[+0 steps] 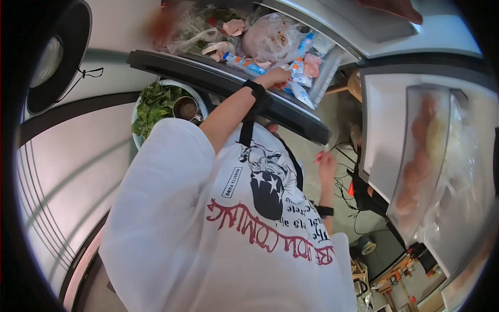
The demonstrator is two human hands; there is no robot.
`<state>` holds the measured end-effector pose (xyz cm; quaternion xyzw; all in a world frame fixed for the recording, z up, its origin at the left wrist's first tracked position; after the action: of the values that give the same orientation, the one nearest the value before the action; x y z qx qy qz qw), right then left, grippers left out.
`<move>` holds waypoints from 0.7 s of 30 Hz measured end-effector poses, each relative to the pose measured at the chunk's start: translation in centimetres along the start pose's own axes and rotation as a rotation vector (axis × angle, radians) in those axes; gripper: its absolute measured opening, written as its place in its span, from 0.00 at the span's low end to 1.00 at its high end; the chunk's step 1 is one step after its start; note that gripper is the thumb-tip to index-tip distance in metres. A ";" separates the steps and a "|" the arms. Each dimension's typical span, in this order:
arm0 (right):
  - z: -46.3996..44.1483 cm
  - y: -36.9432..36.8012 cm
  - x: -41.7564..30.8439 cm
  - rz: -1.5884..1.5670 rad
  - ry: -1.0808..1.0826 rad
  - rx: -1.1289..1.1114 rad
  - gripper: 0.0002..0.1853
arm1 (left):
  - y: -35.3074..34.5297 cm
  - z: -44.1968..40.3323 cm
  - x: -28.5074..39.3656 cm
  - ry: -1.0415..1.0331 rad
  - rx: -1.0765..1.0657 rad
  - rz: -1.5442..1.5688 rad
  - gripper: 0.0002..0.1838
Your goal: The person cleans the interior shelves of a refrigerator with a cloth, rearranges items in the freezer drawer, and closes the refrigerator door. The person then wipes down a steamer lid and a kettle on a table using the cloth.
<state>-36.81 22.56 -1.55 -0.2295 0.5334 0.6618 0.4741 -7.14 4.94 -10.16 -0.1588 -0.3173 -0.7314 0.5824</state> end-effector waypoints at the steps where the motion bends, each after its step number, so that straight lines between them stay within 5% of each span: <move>1: -1.5 -0.1 -5.0 -0.113 0.018 0.025 0.18 | 0.2 -0.2 -0.5 0.014 -0.002 0.041 0.20; 4: -9.2 -3.0 -14.7 -0.073 0.299 0.060 0.16 | -0.7 -1.4 -1.9 0.070 -0.089 0.043 0.20; 8: -22.0 -11.9 -17.1 -0.091 0.292 0.073 0.16 | 0.0 -0.4 -1.8 0.073 -0.077 0.187 0.19; 10: -26.9 -15.2 -17.6 -0.159 0.242 0.125 0.18 | -1.6 -1.5 -2.7 0.057 -0.266 0.181 0.22; 13: -28.6 -14.5 -20.7 0.183 0.537 0.537 0.20 | -1.5 -0.9 -3.5 0.199 -0.185 0.284 0.26; 16: -28.4 -14.4 -21.3 0.316 0.519 0.662 0.21 | -1.0 0.1 -2.6 0.138 -0.151 0.244 0.26; 18: -28.0 -15.5 -19.8 0.291 0.472 0.513 0.21 | -1.0 0.2 -3.0 0.120 -0.172 0.229 0.21; 21: -28.8 -17.0 -19.5 0.341 0.769 0.565 0.22 | -1.0 0.8 -2.5 0.125 -0.209 0.227 0.21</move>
<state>-19.16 -11.85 -3.43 -0.2289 0.8575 0.4273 0.1722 -7.50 7.43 -11.37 -0.2077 -0.1827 -0.6982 0.6603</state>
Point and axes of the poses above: each hand's wrist, its own z-axis away from the middle knuckle, its own y-axis out of the back of the hand, x = y × z, the point moved 9 cm from there along -z, towards the middle knuckle, and after that the axes turned 12 degrees about x, right-handed, at the moved point
